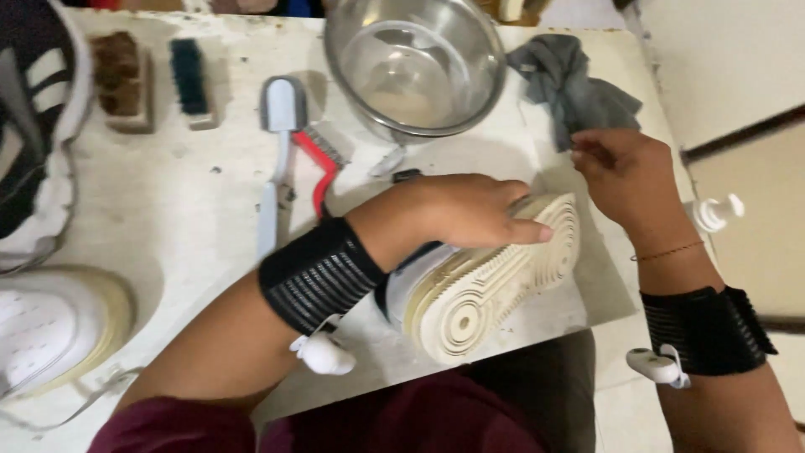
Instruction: Cleaning the sole of a white sneaker using cleaning solution, a brush, and a scraper tool to remove dirt from the treads.
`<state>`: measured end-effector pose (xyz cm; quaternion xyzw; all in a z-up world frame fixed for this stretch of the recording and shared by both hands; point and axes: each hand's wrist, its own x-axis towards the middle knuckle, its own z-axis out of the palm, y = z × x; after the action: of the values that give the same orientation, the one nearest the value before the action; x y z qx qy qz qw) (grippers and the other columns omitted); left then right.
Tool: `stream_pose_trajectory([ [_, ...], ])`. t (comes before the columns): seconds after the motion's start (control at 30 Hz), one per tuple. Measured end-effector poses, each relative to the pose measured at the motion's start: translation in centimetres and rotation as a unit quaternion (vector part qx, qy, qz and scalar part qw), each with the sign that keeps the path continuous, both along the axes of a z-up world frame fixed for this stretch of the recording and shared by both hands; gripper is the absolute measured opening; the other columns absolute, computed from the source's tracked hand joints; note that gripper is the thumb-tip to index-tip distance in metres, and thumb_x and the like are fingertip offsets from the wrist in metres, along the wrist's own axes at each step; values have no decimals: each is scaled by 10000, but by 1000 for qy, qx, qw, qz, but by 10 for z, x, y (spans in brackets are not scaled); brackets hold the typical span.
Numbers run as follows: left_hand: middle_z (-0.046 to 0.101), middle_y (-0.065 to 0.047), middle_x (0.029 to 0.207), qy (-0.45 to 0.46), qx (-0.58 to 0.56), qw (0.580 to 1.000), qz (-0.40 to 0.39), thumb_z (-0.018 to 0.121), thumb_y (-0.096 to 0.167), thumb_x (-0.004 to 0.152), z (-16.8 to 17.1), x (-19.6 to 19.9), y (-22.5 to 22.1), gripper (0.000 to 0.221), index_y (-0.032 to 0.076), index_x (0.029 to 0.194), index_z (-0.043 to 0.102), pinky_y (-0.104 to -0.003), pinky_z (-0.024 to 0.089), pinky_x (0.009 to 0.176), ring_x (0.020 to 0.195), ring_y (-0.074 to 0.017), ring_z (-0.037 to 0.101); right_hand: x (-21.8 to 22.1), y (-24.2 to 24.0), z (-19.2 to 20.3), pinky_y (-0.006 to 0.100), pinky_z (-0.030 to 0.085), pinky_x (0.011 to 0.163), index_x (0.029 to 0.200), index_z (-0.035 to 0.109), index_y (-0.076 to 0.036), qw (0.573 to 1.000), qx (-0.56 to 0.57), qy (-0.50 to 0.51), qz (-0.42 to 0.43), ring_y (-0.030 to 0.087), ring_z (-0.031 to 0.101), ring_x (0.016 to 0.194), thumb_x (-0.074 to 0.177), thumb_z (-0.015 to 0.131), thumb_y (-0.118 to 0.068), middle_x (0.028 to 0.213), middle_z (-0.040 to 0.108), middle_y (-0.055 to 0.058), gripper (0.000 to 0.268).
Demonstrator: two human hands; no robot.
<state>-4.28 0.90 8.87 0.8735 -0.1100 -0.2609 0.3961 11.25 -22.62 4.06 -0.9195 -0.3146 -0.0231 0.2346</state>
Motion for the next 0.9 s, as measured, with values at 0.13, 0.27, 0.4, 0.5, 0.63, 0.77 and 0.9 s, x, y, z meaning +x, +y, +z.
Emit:
stream_pose_trajectory([
  [0.13, 380, -134, 1633, 47, -27, 998, -36, 336, 617, 878, -11, 8, 4, 892, 138, 1622, 223, -396, 374, 1091, 1428, -304, 458, -24, -30, 40, 335, 561, 753, 1140, 768, 26, 964, 32, -235, 119, 232, 673, 851, 967, 847, 87, 991, 740, 126, 199],
  [0.27, 569, -1, 1514, 78, -61, 995, -4, 350, 607, 826, -11, 11, 6, 792, 225, 1515, 434, -359, 382, 1066, 1326, -182, 561, -50, -62, 63, 473, 451, 901, 1312, 532, 84, 899, 162, -402, 69, 367, 543, 1053, 928, 694, 81, 1171, 535, 212, 417],
  [0.4, 580, 83, 1532, 137, -79, 984, 86, 398, 574, 813, 0, 7, 5, 758, 309, 1518, 487, -321, 356, 1128, 1374, -129, 545, -60, -91, 39, 598, 232, 1289, 1570, 86, -93, 962, 223, -81, -136, 481, 218, 1564, 948, 774, -180, 1668, 198, 302, 931],
  [0.5, 634, -272, 1373, 114, -161, 976, 93, 506, 580, 802, -7, 5, 6, 847, 214, 1565, 467, -514, 460, 1086, 1304, -429, 593, -43, -108, 2, 628, 226, 1261, 1586, -66, -81, 955, 201, 112, -188, 559, 248, 1511, 804, 894, 6, 1615, 292, 391, 1241],
  [0.63, 611, -357, 1349, 93, -207, 972, 64, 516, 474, 862, -38, 11, 7, 788, 136, 1570, 437, -553, 468, 1057, 1281, -470, 588, -41, -108, -38, 562, 336, 1225, 1542, 83, -33, 946, 281, 70, -147, 379, 572, 1288, 970, 729, 35, 1237, 620, 198, 866],
  [0.77, 603, -389, 1332, 94, -228, 969, 5, 626, 519, 755, -43, 13, 13, 977, 30, 1573, 410, -604, 476, 1016, 1212, -490, 596, -44, -112, -46, 510, 470, 1007, 1609, 40, -92, 957, 286, 45, 23, 307, 608, 1022, 906, 627, 29, 1244, 484, 186, 924],
  [0.9, 619, -381, 1333, 109, -222, 969, -9, 601, 577, 740, -34, 13, 10, 1020, 17, 1571, 409, -583, 501, 987, 1208, -515, 622, -57, -102, -25, 434, 552, 851, 1424, 511, 52, 945, 259, 66, 186, 280, 678, 897, 714, 726, -64, 1134, 612, 146, 751],
])
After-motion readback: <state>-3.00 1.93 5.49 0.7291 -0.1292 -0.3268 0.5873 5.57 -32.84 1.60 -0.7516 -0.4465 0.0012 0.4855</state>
